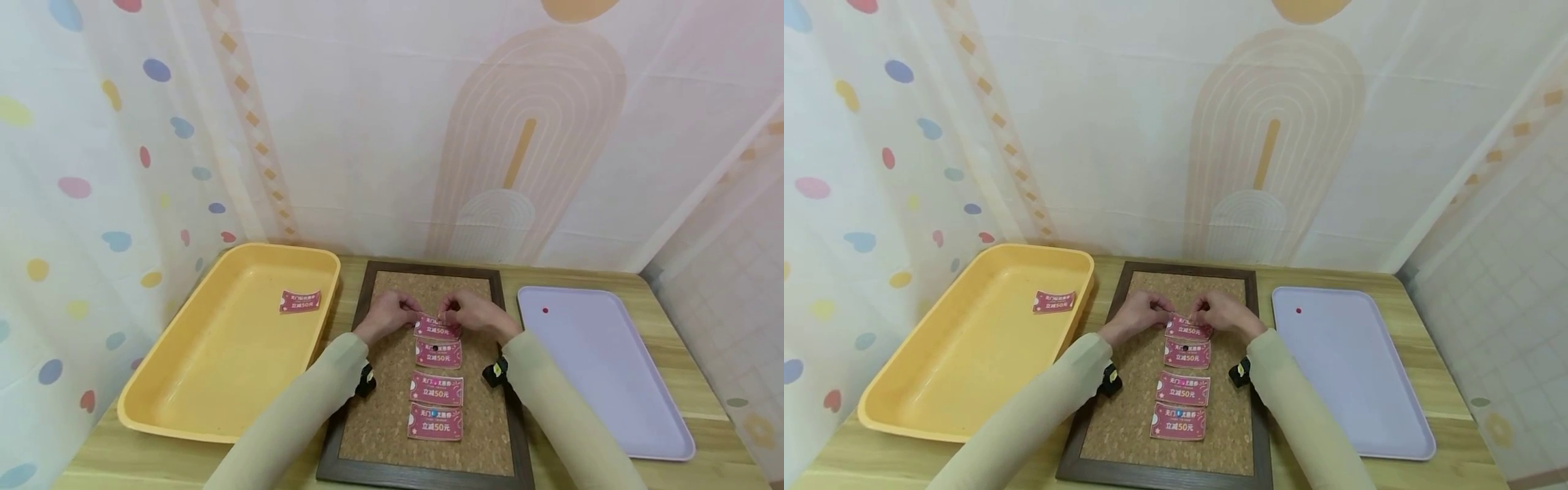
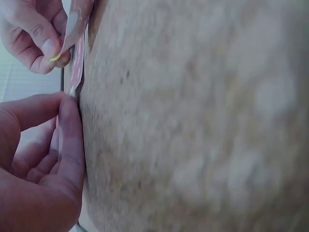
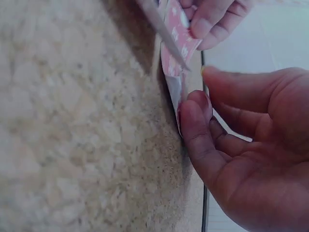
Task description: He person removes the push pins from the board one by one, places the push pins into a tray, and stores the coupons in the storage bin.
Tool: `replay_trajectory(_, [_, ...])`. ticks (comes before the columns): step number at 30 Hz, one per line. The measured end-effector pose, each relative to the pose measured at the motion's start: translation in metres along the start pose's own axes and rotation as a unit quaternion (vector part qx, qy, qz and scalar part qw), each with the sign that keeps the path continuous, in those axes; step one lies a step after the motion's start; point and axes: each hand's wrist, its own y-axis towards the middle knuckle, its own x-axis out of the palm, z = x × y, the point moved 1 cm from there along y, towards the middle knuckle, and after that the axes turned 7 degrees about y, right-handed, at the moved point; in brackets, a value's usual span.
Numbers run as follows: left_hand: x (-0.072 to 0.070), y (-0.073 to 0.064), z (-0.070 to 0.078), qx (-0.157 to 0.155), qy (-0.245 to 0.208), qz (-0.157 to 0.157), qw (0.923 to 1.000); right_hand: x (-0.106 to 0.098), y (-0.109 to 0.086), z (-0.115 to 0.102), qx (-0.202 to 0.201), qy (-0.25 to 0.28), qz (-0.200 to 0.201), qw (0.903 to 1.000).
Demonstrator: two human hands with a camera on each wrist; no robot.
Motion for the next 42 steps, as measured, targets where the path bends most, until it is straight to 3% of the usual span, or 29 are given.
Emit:
replay_trajectory(5, [0.005, -0.002, 0.001, -0.018, 0.012, 0.022, 0.9995, 0.001, -0.007, 0.001, -0.026, -0.002, 0.037, 0.9990])
replay_trajectory(9, [0.005, -0.004, 0.003, -0.021, -0.010, 0.037, 0.9990, 0.001, -0.014, -0.002, -0.040, -0.002, 0.079, 0.9961])
replay_trajectory(15, [-0.001, -0.006, 0.008, -0.031, -0.043, 0.066, 0.9964, -0.001, -0.020, -0.004, -0.061, -0.006, 0.125, 0.9903])
replay_trajectory(21, [-0.010, -0.009, 0.013, -0.030, -0.052, 0.070, 0.9957, -0.002, -0.025, -0.007, -0.083, 0.016, 0.148, 0.9854])
replay_trajectory(28, [-0.022, -0.016, 0.021, -0.008, -0.053, 0.079, 0.9954, -0.004, -0.032, -0.015, -0.121, 0.029, 0.179, 0.9760])
replay_trajectory(37, [-0.037, -0.027, 0.026, 0.028, -0.128, 0.085, 0.9878, -0.012, -0.049, -0.028, -0.119, 0.056, 0.194, 0.9720])
replay_trajectory(42, [-0.048, -0.035, 0.028, 0.034, -0.146, 0.075, 0.9858, -0.016, -0.058, -0.032, -0.112, 0.047, 0.207, 0.9708])
